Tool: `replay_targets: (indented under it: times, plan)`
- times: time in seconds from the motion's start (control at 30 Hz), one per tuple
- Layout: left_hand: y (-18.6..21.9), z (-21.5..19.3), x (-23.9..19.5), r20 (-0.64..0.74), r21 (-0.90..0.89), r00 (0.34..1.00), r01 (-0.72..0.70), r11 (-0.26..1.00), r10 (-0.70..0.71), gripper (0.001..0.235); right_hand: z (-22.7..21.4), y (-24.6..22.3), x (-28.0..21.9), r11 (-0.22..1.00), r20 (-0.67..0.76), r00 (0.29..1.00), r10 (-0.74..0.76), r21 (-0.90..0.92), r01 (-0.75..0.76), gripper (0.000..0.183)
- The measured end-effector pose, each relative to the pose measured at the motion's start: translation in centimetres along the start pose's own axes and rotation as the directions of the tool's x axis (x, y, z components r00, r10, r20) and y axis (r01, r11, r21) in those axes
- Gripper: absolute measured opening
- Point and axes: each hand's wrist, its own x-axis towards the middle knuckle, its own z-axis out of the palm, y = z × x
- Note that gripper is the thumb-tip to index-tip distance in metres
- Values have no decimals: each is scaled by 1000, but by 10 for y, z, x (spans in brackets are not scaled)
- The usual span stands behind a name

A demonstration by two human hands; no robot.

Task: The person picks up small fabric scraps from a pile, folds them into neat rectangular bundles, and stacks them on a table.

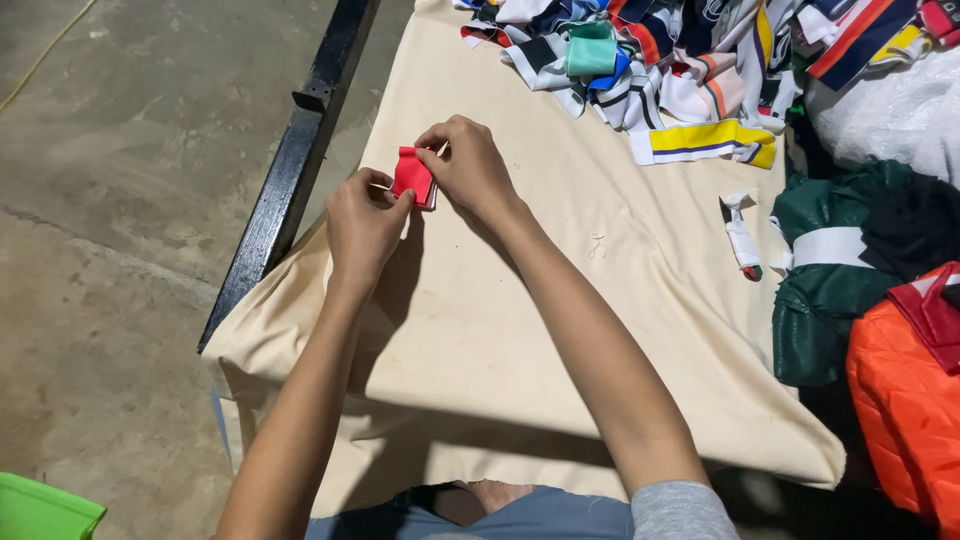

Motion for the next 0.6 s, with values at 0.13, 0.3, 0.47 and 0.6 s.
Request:
replay_targets:
  times: [0.13,0.3,0.47,0.6]
  plan:
    - [9,-3,-5,-20,15,999,-46,999,46,31,5,10,0,999,-2,1000,-13,-29,13,13]
    - [10,-6,-9,-32,21,995,-98,995,98,32,4,13,-6,997,-72,995,70,34,-68,20]
    - [-3,5,-2,-22,4,995,-98,995,98,31,-5,-2,-25,985,-75,983,167,66,-163,20]
    - [-2,5,-3,-46,16,993,-107,994,108,30,-16,-21,-39,965,-44,966,255,76,-252,20]
